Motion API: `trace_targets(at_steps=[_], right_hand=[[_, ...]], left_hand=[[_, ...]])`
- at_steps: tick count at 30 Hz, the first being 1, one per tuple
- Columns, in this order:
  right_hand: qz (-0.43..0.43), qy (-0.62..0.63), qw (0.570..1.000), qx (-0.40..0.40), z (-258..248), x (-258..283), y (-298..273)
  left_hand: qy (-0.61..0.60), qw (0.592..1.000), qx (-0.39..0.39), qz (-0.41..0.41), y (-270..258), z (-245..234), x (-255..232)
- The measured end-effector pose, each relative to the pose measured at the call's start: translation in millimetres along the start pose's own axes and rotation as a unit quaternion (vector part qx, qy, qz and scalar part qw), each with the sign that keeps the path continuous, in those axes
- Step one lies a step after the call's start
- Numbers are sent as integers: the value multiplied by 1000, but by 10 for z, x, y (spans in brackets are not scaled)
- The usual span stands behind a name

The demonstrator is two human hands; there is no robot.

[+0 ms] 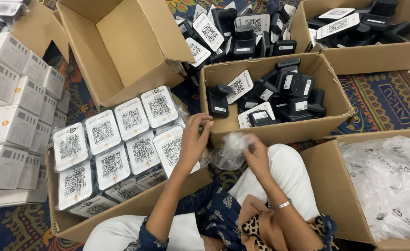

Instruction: The person packages small black electronic devices with QR codes into plastic bags and cardboard boxes while sitting on the floor.

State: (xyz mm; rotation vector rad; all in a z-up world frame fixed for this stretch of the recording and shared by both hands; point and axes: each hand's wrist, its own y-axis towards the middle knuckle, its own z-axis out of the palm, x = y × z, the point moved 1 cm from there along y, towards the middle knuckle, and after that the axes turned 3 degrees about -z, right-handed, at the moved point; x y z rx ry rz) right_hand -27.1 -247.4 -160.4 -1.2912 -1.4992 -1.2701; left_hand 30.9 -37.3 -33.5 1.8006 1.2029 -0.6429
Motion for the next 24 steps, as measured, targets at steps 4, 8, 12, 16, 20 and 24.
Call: trace_targets(at_steps=[4, 8, 12, 16, 20, 24], right_hand=[[9, 256, 949, -183, -97, 655, 32], [25, 332, 912, -238, -14, 906, -76], [7, 282, 935, -216, 126, 806, -233], [-18, 231, 956, -182, 165, 691, -256], [41, 237, 944, -226, 65, 849, -204], [42, 273, 925, -260, -92, 718, -219]], left_hand=[[-145, 979, 56, -132, 42, -150, -146], [-189, 973, 114, -67, -3, -139, -300], [-158, 967, 176, -95, -114, -8, -438], [-139, 957, 225, -120, -150, 119, -363], [-131, 965, 161, -159, -129, 125, -201], [-154, 975, 119, -111, -102, 50, -248]])
